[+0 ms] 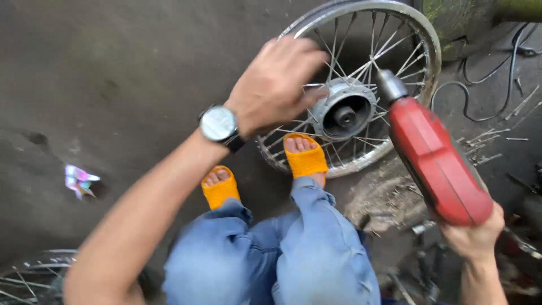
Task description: Cleaning and polishing the interior of a motorcycle wheel hub using a power drill with a cleaning attachment.
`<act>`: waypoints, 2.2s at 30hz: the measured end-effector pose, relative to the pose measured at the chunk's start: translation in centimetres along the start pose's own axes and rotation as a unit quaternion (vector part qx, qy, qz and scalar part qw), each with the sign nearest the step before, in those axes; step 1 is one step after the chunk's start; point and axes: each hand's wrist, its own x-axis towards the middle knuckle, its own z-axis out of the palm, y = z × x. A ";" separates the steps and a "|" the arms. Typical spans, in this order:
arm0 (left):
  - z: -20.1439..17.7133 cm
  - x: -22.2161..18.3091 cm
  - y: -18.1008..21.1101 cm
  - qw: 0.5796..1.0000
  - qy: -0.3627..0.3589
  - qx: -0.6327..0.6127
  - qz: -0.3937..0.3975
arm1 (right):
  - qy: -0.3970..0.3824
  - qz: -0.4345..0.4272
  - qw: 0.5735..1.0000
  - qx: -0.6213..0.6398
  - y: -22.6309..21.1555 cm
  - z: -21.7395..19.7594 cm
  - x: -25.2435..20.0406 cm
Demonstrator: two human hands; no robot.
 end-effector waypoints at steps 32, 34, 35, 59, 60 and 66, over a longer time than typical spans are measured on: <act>5.8 -1.9 17.8 0.661 0.052 -0.705 -0.250 | 0.312 -0.483 0.797 -0.186 -9.8 8.9 -6.6; 6.2 -1.3 19.6 0.680 0.024 -0.701 -0.214 | 0.320 -0.460 0.807 -0.187 -8.8 8.4 -6.8; 6.2 -1.0 20.5 0.700 0.005 -0.688 -0.191 | 0.317 -0.451 0.811 -0.196 -7.5 8.4 -6.6; 20.8 -0.3 35.7 0.799 -0.297 -0.513 -0.103 | 0.373 -0.314 0.871 -0.060 16.7 14.3 -10.3; 22.8 -0.9 35.6 0.798 -0.312 -0.504 -0.109 | 0.376 -0.301 0.874 -0.064 17.8 14.7 -10.5; 32.0 0.1 33.6 0.829 -0.372 -0.408 -0.088 | 0.363 -0.227 0.901 -0.073 25.0 18.2 -13.3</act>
